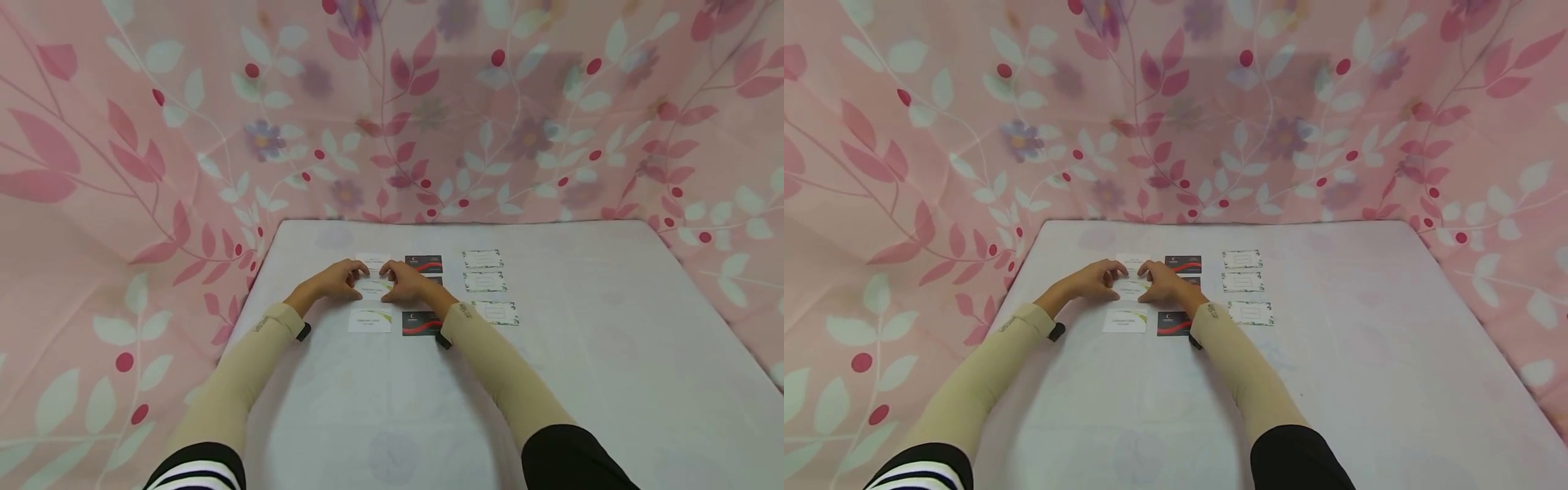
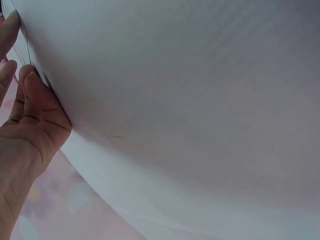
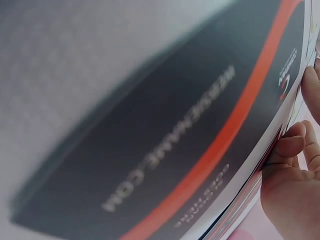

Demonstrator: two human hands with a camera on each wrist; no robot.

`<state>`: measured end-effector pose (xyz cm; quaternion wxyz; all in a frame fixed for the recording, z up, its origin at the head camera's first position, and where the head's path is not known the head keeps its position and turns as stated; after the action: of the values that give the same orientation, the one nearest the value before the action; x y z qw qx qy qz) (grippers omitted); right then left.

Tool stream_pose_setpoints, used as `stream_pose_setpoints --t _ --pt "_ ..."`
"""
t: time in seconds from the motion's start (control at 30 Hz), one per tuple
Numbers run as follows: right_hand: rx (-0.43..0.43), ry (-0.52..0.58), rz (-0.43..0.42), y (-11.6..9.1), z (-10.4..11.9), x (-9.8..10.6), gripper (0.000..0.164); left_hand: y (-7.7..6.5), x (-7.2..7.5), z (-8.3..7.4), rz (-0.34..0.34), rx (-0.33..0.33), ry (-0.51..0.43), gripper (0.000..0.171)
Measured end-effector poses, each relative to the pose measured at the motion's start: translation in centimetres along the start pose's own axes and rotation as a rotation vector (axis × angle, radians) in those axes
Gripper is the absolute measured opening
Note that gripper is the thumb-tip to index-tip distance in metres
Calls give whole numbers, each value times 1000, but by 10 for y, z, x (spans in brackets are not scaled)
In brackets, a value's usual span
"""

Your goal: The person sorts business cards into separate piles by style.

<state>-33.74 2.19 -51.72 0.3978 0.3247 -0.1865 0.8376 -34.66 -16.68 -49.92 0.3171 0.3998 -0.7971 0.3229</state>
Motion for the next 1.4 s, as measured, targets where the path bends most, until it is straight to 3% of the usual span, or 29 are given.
stream_pose_setpoints --t 0.3,0.63,0.87,1.23,1.4 --pt "-28 14 -2 -2 2 -1 57 4 -3 5 4 43 2 53" --pt "-25 -35 25 -3 6 1 52 2 -1 -1 -23 5 39 51" --pt "-34 -51 18 -3 10 -1 50 1 -4 -2 -18 53 107 49" --pt "-69 -182 -1 -4 26 -8 57 -6 -7 -5 -75 42 120 47" --pt "-105 -228 -37 -8 27 -4 53 -9 -8 -7 -105 17 111 46"
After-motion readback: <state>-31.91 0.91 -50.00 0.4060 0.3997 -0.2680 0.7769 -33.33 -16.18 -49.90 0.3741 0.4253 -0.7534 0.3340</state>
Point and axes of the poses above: each hand's wrist, its own y-axis towards the middle knuckle, its own x-axis out of the back of the hand, z = x × y, the point moved 4 cm from there along y, towards the middle knuckle, and after that the axes turned 10 degrees about x, right-handed, at the moved point
